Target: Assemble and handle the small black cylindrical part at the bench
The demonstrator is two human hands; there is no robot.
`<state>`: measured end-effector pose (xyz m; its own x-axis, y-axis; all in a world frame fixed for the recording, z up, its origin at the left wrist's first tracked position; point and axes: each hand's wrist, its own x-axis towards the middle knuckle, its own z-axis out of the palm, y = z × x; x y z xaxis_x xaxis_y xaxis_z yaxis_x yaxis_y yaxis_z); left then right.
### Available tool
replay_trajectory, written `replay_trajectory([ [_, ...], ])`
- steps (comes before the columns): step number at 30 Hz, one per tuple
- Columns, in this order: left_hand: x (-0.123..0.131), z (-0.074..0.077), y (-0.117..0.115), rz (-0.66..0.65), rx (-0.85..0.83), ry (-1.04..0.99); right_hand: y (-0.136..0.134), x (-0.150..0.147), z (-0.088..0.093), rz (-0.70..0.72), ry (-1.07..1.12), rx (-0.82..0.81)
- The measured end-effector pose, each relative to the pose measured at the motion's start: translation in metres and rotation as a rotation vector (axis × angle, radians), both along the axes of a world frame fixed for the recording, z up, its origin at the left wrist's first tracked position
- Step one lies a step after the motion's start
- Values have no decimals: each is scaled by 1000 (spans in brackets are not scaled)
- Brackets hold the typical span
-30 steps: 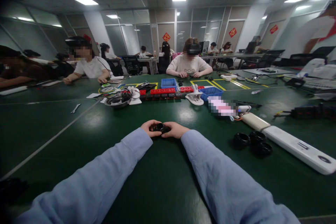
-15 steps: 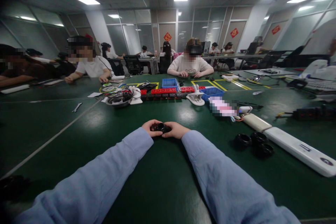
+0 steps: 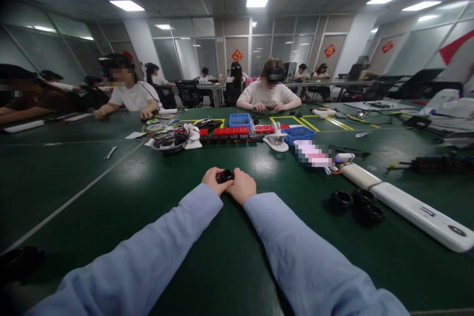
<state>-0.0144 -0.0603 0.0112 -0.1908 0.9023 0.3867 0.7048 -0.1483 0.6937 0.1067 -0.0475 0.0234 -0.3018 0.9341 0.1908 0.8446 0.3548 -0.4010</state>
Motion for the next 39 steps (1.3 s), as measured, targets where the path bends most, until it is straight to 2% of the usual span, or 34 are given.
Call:
replay_trajectory([
  [3,4,3,0,99,-28,64,-4,-6,1,-68,-49,35],
  [6,1,1,-1,69,-78,86,-5,-2,1,-30,-21,30],
  [9,-8,-3,-1,-21,-88,101,-1,9,-1,153,99,31],
  [11,-16,-4,-2,-129,-82,124,4,18,-1,305,214,-4],
  [14,-24,-3,-1,-283,-77,193,13,26,2,383,400,-91],
  [16,-25,-1,0,-325,-99,261,15,27,7,345,453,-96],
  [19,-21,0,4,-323,-156,371,11,21,12,333,356,-14],
  [23,-19,-2,9,-308,-160,357,6,12,17,347,282,104],
  [27,-20,-3,7,-302,-152,284,9,16,20,199,506,177],
  [30,-19,-2,4,-304,-144,241,15,24,20,104,671,153],
  [39,-21,1,2,-312,-158,231,25,30,9,17,805,91],
])
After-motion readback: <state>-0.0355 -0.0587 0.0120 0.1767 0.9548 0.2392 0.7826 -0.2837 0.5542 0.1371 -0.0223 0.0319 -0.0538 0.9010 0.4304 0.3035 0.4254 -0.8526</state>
